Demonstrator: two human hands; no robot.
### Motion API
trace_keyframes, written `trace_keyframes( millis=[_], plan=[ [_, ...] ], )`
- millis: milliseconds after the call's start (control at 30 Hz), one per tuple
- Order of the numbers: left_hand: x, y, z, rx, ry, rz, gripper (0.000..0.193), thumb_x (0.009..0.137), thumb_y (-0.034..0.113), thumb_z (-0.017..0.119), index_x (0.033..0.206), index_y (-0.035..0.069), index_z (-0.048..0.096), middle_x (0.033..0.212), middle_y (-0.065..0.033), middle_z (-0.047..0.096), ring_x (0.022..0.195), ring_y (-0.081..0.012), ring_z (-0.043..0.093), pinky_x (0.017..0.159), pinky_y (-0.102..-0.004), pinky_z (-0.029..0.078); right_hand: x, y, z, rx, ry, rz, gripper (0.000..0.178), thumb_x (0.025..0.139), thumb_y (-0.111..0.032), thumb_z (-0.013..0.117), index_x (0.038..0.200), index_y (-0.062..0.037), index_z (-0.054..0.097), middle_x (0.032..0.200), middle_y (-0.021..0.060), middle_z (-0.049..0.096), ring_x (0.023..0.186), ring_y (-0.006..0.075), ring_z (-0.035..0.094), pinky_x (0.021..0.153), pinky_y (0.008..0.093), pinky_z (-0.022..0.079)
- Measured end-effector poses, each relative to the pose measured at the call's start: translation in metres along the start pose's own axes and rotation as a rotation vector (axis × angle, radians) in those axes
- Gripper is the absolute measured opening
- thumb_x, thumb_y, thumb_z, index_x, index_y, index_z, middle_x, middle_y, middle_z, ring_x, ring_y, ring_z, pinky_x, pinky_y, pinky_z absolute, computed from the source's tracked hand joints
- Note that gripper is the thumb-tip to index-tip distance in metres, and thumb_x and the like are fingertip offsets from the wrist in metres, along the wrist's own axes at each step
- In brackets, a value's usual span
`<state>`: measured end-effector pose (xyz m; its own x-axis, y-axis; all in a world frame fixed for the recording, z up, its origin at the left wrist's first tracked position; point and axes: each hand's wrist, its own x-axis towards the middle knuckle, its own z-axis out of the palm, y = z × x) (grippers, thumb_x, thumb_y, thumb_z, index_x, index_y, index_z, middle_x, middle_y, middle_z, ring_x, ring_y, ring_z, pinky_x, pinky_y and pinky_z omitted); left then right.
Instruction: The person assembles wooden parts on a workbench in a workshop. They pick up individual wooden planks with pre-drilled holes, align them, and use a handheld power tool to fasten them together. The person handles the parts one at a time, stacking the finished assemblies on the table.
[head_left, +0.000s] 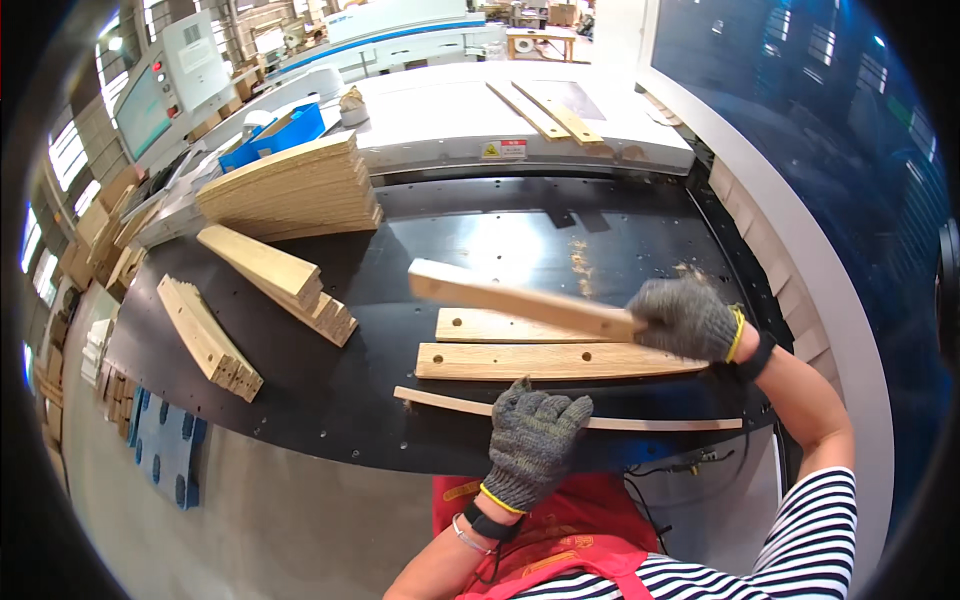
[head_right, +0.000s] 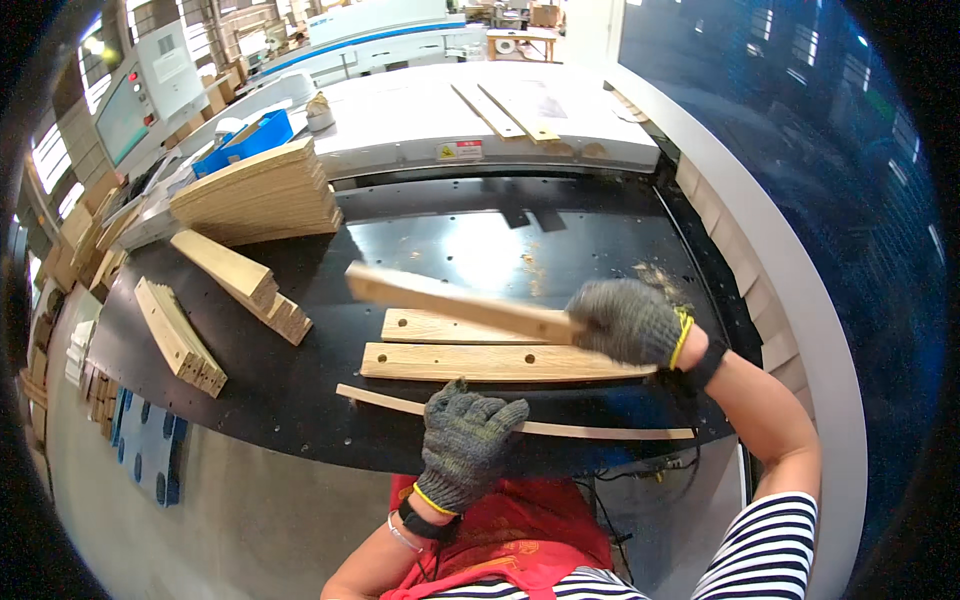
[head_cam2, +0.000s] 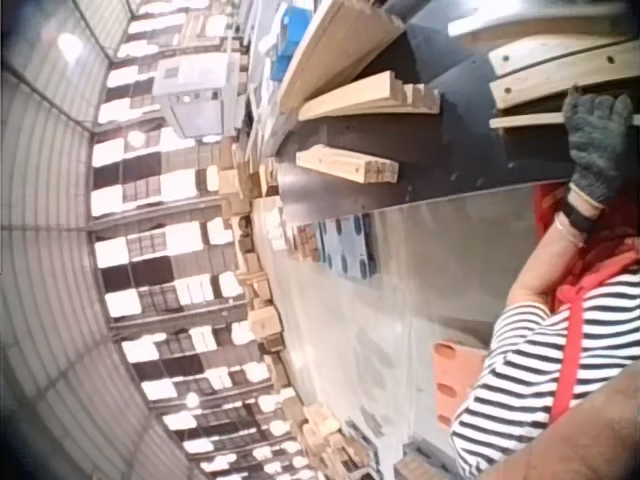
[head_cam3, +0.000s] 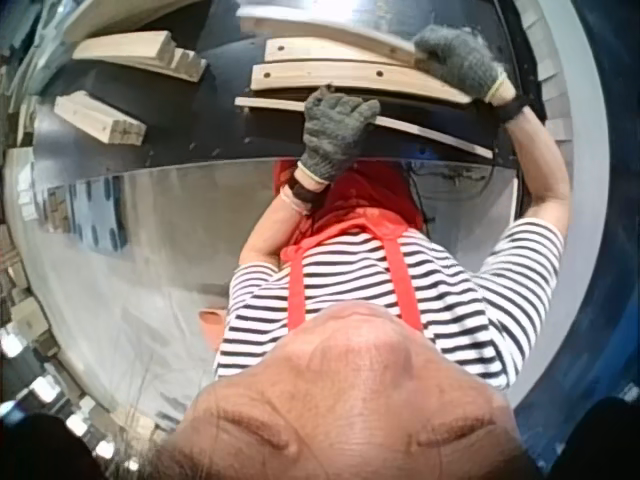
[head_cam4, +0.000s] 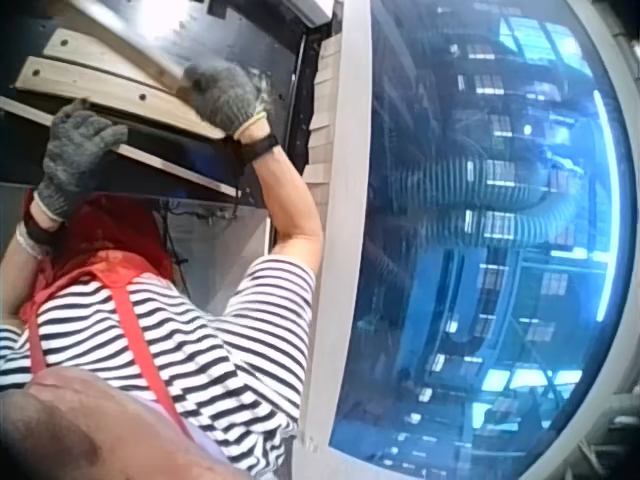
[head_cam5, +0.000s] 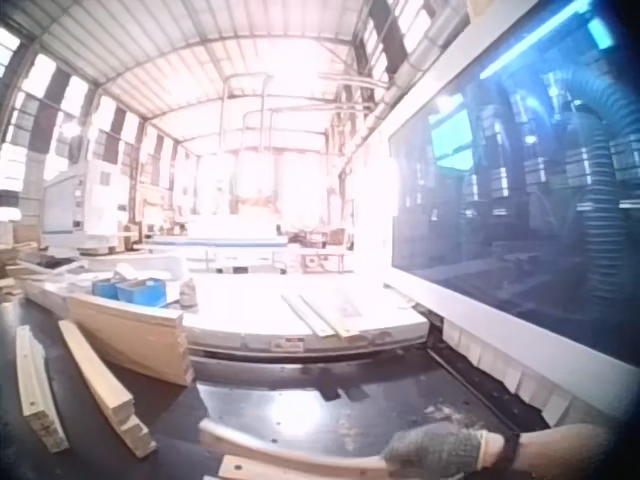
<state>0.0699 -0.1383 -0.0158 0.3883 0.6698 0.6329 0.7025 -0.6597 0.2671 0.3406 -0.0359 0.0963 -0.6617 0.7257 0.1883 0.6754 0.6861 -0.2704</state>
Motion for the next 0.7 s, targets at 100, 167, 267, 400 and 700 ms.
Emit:
trace_keyframes(
  millis=[100, 167, 267, 400, 700],
  plan=[
    [-0.004, 0.011, -0.011, 0.029, -0.125, -0.002, 0.025, 0.082, 0.023, 0.075, 0.107, 0.022, 0.075, 0.089, 0.0020, 0.066, 0.090, -0.0251, 0.065, 0.098, -0.0514, 0.048, -0.032, -0.032, 0.011, 0.122, -0.109, -0.001, 0.026, 0.082, -0.025, 0.083, 0.097, -0.0072, 0.071, 0.093, 0.0165, 0.068, 0.090, 0.0383, 0.070, 0.082, 0.0464, 0.057],
    [-0.002, 0.017, -0.012, 0.013, -0.027, 0.042, 0.028, 0.082, 0.024, 0.075, 0.110, 0.023, 0.076, 0.095, 0.0023, 0.067, 0.095, -0.0249, 0.065, 0.096, -0.0511, 0.048, -0.046, -0.041, 0.022, 0.083, -0.179, 0.013, 0.025, 0.086, -0.029, 0.080, 0.098, -0.0083, 0.073, 0.094, 0.0160, 0.069, 0.090, 0.0372, 0.071, 0.082, 0.0457, 0.057],
    [0.002, 0.022, -0.010, 0.070, 0.057, 0.014, 0.050, 0.077, 0.029, 0.082, 0.125, 0.020, 0.072, 0.112, -0.0020, 0.068, 0.110, -0.0272, 0.065, 0.108, -0.0580, 0.042, -0.048, -0.032, 0.034, 0.101, -0.269, -0.010, 0.028, 0.089, -0.032, 0.078, 0.103, -0.0091, 0.075, 0.099, 0.0159, 0.072, 0.090, 0.0367, 0.072, 0.081, 0.0450, 0.058],
    [0.013, 0.010, 0.002, 0.014, -0.093, -0.062, 0.065, 0.073, 0.032, 0.088, 0.132, 0.015, 0.066, 0.118, -0.0084, 0.067, 0.114, -0.0304, 0.063, 0.121, -0.0646, 0.028, -0.020, -0.002, 0.029, 0.064, -0.116, 0.058, 0.040, 0.091, -0.038, 0.078, 0.118, -0.0094, 0.075, 0.114, 0.0169, 0.072, 0.102, 0.0373, 0.071, 0.090, 0.0458, 0.058],
    [0.004, 0.008, 0.008, -0.012, -0.029, -0.044, 0.061, 0.070, 0.033, 0.088, 0.126, 0.019, 0.067, 0.111, -0.0055, 0.064, 0.106, -0.0281, 0.064, 0.110, -0.0610, 0.042, 0.039, 0.041, 0.038, -0.359, -0.325, 0.318, 0.065, 0.090, -0.045, 0.079, 0.141, -0.0086, 0.062, 0.134, 0.0197, 0.065, 0.127, 0.0382, 0.062, 0.106, 0.0478, 0.052]
  ],
)
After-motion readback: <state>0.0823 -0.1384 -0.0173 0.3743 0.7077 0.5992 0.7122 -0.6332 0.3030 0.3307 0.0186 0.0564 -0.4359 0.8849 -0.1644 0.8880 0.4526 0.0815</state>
